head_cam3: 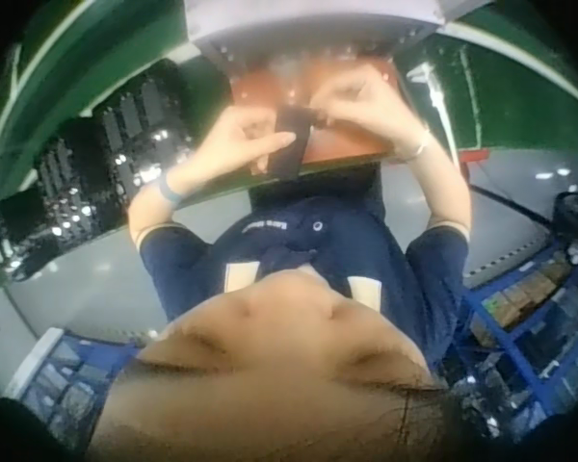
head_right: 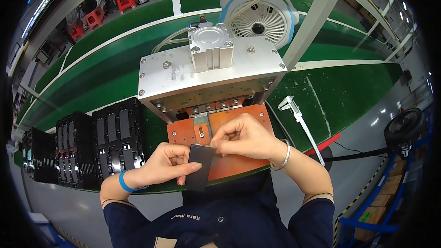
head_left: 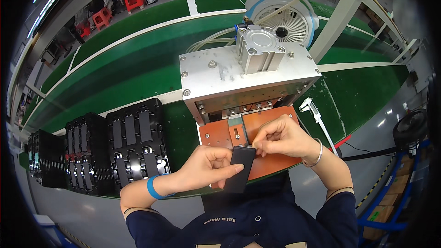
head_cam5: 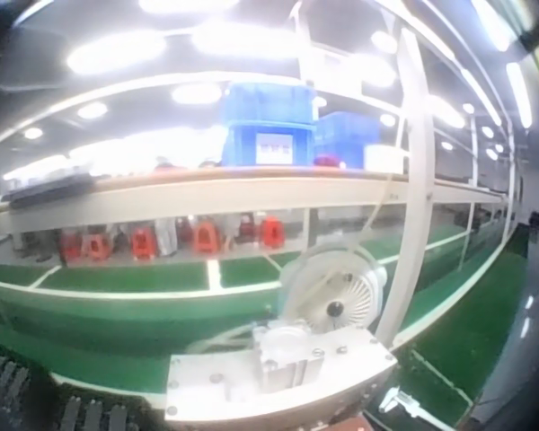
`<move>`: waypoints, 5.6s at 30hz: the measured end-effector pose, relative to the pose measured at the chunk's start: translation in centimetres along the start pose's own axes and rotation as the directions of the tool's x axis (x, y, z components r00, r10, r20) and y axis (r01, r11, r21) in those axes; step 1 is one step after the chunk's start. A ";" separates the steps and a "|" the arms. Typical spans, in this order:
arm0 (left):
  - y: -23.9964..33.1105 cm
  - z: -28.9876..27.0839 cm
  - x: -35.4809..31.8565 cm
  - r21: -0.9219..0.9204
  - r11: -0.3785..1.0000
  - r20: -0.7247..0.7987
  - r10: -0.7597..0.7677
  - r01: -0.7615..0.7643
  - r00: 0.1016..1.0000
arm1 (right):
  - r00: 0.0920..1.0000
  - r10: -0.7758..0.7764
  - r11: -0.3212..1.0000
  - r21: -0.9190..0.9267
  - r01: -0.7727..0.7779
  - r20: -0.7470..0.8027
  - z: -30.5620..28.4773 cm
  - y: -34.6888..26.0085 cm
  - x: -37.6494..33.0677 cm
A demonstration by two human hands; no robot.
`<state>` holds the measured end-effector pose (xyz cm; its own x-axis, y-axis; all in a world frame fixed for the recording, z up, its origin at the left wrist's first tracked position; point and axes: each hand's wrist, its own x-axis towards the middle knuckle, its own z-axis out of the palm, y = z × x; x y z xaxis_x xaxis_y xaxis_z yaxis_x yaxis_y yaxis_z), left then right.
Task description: The person processes battery cells in a pressing machine and places them into trays, measures a cell tab with digital calipers, continues trimming cells in the machine, and pulls an overhead cord.
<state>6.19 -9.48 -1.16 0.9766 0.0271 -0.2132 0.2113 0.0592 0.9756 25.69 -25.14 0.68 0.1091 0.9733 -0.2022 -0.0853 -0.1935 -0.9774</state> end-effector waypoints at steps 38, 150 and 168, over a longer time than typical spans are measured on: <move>-9.1 -9.6 -18.7 0.361 0.419 -0.898 0.397 0.833 0.190 | 0.520 -0.223 -0.232 -0.563 0.793 0.825 14.7 1.1 14.6; -1.1 0.5 3.1 0.851 0.365 0.254 0.343 -0.377 0.904 | 0.858 -0.513 0.353 -0.907 0.232 0.020 -0.8 3.3 -2.5; -1.1 0.6 3.0 0.862 0.353 0.248 0.330 -0.363 0.911 | 0.877 -0.481 0.394 -0.892 0.221 0.005 -0.8 3.4 -2.6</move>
<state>8.90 -10.06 -2.86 0.9689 -0.2035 0.1410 -0.2463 -0.8494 0.4668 25.88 -28.45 -2.21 0.1322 0.9470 0.2928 0.8741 0.0280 -0.4850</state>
